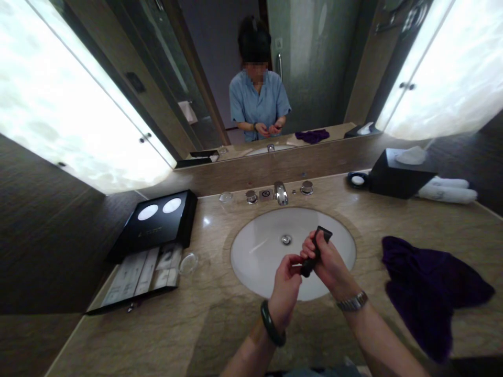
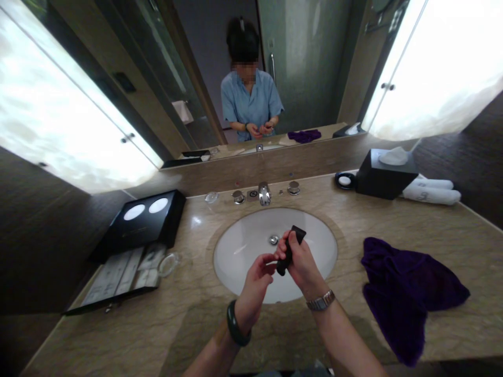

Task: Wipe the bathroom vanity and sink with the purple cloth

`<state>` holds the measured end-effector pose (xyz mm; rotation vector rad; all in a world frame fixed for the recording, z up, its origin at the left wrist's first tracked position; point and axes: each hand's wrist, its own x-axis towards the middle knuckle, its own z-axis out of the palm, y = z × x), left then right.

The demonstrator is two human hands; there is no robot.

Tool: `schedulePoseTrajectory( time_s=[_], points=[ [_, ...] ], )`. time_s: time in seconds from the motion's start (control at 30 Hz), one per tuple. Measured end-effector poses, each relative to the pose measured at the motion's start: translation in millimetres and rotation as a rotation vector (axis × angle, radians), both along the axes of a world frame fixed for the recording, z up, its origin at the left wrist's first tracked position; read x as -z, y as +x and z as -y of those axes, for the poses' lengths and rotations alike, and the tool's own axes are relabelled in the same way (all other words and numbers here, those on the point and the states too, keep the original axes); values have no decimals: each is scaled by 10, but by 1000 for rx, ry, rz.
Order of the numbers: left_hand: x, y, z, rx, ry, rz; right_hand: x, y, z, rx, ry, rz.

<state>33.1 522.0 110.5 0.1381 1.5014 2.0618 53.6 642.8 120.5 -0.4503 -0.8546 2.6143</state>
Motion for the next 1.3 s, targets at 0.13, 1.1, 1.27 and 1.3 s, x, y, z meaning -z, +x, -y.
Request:
schedulePoseTrajectory(
  time_s=[0.13, 1.1, 1.27, 1.3],
  points=[
    [4, -205, 15, -15, -82, -69, -21, -97, -110, -39, 305, -15],
    [-49, -166, -118, 223, -119, -269, -30, -183, -98, -6, -180, -68],
    [228, -19, 111, 178, -215, -237, 21, -75, 104, -74, 178, 4],
    [251, 14, 142, 202, -219, -208, 52, -46, 136, -94, 141, 4]
  ],
)
